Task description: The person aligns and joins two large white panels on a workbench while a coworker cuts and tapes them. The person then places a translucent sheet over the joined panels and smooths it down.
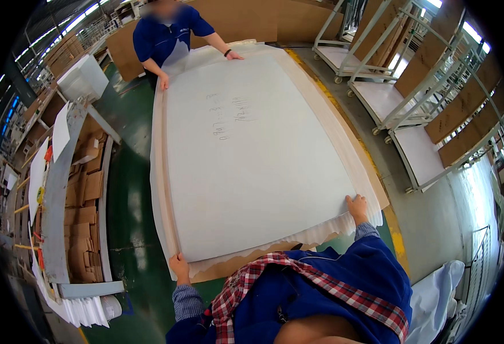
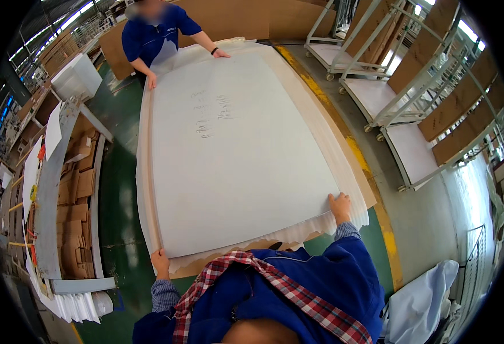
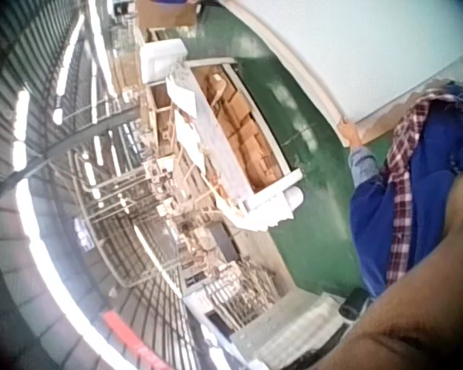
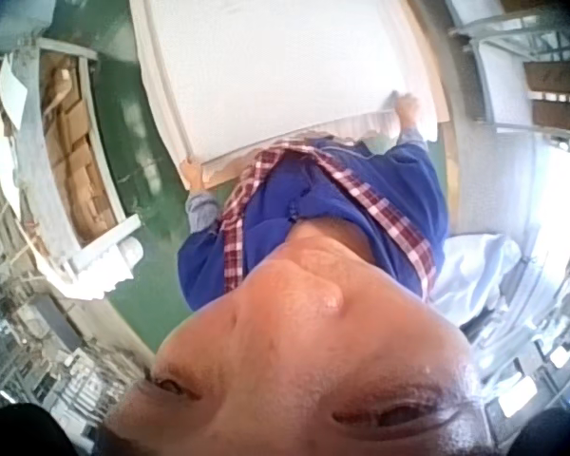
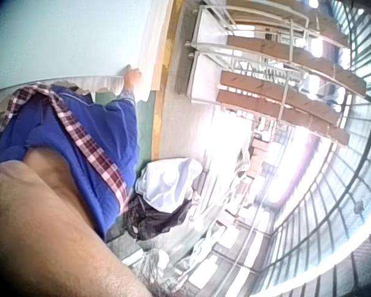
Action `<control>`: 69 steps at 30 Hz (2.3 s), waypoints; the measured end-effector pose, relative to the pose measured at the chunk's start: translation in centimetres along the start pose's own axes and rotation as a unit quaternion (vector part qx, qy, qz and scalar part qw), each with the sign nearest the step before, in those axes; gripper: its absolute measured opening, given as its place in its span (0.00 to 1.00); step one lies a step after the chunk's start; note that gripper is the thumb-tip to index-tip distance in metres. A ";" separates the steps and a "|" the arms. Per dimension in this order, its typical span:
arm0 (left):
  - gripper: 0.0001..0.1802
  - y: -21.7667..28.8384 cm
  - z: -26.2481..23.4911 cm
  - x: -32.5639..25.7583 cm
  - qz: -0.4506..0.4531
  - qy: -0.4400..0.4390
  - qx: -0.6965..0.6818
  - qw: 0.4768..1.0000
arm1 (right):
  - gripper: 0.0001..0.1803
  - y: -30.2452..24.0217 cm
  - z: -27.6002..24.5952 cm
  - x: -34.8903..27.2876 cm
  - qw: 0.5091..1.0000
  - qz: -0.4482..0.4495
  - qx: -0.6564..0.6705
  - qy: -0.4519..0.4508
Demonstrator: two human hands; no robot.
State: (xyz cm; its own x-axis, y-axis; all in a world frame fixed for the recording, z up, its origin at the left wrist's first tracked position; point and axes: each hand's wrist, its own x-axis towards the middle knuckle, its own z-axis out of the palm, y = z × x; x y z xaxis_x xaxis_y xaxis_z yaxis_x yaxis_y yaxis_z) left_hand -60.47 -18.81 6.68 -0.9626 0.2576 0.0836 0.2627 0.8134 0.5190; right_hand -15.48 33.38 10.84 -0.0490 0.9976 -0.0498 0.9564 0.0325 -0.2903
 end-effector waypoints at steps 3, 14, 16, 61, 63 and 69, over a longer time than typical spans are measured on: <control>0.09 0.0 0.0 -0.1 0.011 0.010 0.015 1.000 | 0.37 -0.7 0.4 0.5 1.000 0.011 -0.003 -0.006; 0.10 0.7 -0.4 -0.7 0.015 0.037 0.010 0.999 | 0.39 -0.9 -0.3 0.0 0.999 -0.002 -0.026 -0.026; 0.11 -1.4 0.9 -0.6 0.032 0.062 0.013 0.997 | 0.37 -1.2 0.7 0.1 0.999 -0.012 -0.036 -0.006; 0.15 3.5 2.7 0.2 -0.096 0.143 -0.061 0.983 | 0.34 -0.2 3.4 1.0 0.995 -0.012 -0.036 0.096; 0.15 3.7 2.6 0.3 -0.096 0.143 -0.048 0.984 | 0.34 -0.8 3.2 0.4 0.994 -0.011 -0.034 0.106; 0.15 3.7 1.8 0.5 -0.100 0.129 -0.032 0.986 | 0.22 -1.8 2.3 -1.2 0.980 -0.114 -0.080 0.144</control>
State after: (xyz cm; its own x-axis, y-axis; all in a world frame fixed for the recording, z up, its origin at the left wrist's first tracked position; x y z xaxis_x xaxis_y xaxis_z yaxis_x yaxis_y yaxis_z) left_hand -59.89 -14.71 7.14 -0.9816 -0.0516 0.1837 0.0702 0.7976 0.5991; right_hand -17.84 31.97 9.20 -0.2060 0.9387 0.2765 0.9640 0.2432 -0.1072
